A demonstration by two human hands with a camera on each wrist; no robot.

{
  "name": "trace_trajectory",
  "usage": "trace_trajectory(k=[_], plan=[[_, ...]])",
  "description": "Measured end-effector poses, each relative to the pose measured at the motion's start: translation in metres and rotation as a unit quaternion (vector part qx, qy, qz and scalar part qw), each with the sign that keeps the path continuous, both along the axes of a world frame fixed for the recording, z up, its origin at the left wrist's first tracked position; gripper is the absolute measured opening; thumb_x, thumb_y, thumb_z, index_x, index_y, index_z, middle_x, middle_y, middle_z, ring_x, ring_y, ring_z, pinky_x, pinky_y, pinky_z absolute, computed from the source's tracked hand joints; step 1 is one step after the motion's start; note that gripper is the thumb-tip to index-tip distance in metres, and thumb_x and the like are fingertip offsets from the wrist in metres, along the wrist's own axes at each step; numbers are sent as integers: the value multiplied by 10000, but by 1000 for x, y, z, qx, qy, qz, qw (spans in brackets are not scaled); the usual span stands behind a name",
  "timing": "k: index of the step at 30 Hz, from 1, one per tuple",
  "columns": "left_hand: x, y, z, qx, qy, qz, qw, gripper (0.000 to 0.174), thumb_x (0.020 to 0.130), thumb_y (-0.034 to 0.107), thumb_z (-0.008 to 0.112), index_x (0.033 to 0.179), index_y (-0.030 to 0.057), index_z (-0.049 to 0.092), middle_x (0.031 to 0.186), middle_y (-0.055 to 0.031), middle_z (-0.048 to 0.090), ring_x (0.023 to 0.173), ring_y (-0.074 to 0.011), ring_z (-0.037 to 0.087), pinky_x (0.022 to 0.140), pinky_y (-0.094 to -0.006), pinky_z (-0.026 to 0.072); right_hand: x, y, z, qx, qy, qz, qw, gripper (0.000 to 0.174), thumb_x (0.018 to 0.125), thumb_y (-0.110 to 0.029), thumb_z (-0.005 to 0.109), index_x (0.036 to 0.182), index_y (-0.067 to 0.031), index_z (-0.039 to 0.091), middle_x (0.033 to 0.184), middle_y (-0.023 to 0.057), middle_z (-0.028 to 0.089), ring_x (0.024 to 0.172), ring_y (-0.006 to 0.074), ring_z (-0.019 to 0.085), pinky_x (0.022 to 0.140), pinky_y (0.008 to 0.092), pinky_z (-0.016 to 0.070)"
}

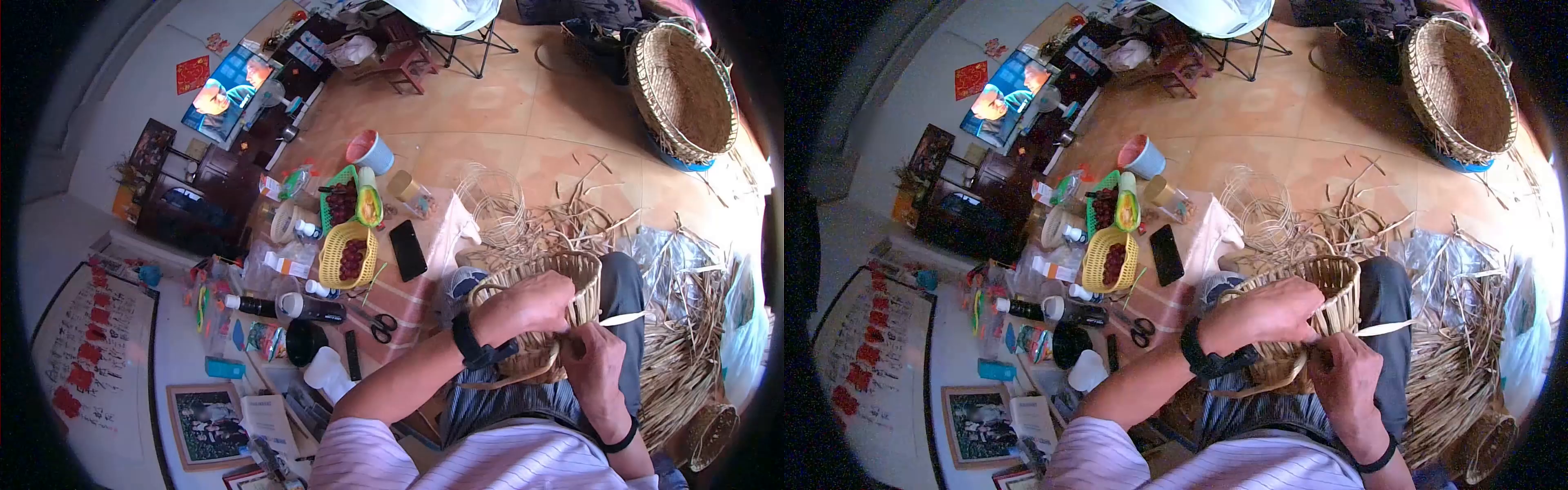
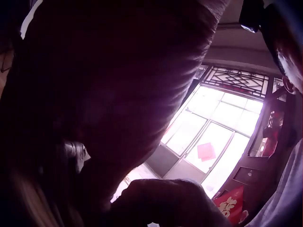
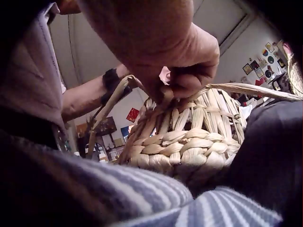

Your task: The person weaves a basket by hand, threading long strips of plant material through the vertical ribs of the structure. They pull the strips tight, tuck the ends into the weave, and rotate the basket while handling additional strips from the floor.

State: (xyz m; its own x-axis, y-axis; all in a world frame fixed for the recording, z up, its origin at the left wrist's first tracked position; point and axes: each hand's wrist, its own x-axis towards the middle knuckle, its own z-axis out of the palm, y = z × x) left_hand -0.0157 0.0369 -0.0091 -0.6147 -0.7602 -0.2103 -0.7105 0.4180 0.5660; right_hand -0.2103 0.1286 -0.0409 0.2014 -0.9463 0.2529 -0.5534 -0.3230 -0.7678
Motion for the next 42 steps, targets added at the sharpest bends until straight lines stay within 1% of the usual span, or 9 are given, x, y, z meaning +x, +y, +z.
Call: trace_trajectory(k=[12,14,15,16,19,24,27,33,42], plan=[[-4,-15,-3,114,-13,34,993,336,724,190,858,964,-24,760,863,-245,757,822,-373,765,744,-476,587,-15,-17,8,10,-67,49,996,187,837,1,851,983,-30,739,866,146,667,761,343,687,679,423,550],[2,-14,-13,116,23,7,993,361,726,197,861,994,-16,745,872,-221,756,810,-358,747,744,-468,585,-15,-19,14,25,-59,49,997,209,838,-42,883,975,-41,727,900,133,663,784,333,677,685,419,545],[17,-5,-32,-29,195,-13,980,392,738,198,858,1047,-2,721,888,-186,741,803,-323,716,738,-456,582,-19,-21,-2,19,-77,52,996,226,832,-68,899,975,-52,724,903,130,663,790,345,675,694,427,546],[13,-10,-29,107,140,1,984,399,758,192,856,1082,6,715,919,-158,745,812,-276,711,746,-432,581,-21,-22,-5,11,-81,50,995,229,837,-82,899,975,-53,720,904,129,657,797,361,670,699,439,548],[9,-16,-6,252,44,29,966,375,809,60,838,1154,-3,705,986,-42,759,893,-110,683,793,-327,571,-28,-24,-20,64,-150,87,983,243,826,-50,871,1002,-40,704,928,132,650,873,377,681,750,435,556],[9,-18,14,333,50,61,940,418,817,38,829,1205,-26,689,1003,-41,763,926,-100,677,822,-305,561,-26,-21,-32,61,-184,86,977,278,832,74,835,1050,-28,695,952,88,644,885,271,662,774,363,535],[2,-18,33,370,77,78,922,415,816,47,830,1198,-30,689,940,-7,724,867,-87,633,770,-295,531,-27,-20,-34,21,-166,96,981,294,827,-10,852,1076,-81,712,945,114,651,897,355,689,777,423,572],[-1,-21,41,332,-6,28,943,418,810,90,843,1183,-24,693,845,13,661,780,-94,548,695,-320,479,-31,-17,-40,-32,-121,120,985,297,870,-45,812,1152,-99,737,955,86,654,861,308,690,736,401,575],[17,-23,13,315,33,-27,948,512,852,66,798,1339,-19,665,1097,-41,768,975,-106,658,898,-317,557,-38,-19,-29,-134,-45,138,980,323,833,-131,765,1156,-119,757,961,62,656,858,301,713,729,424,599]])
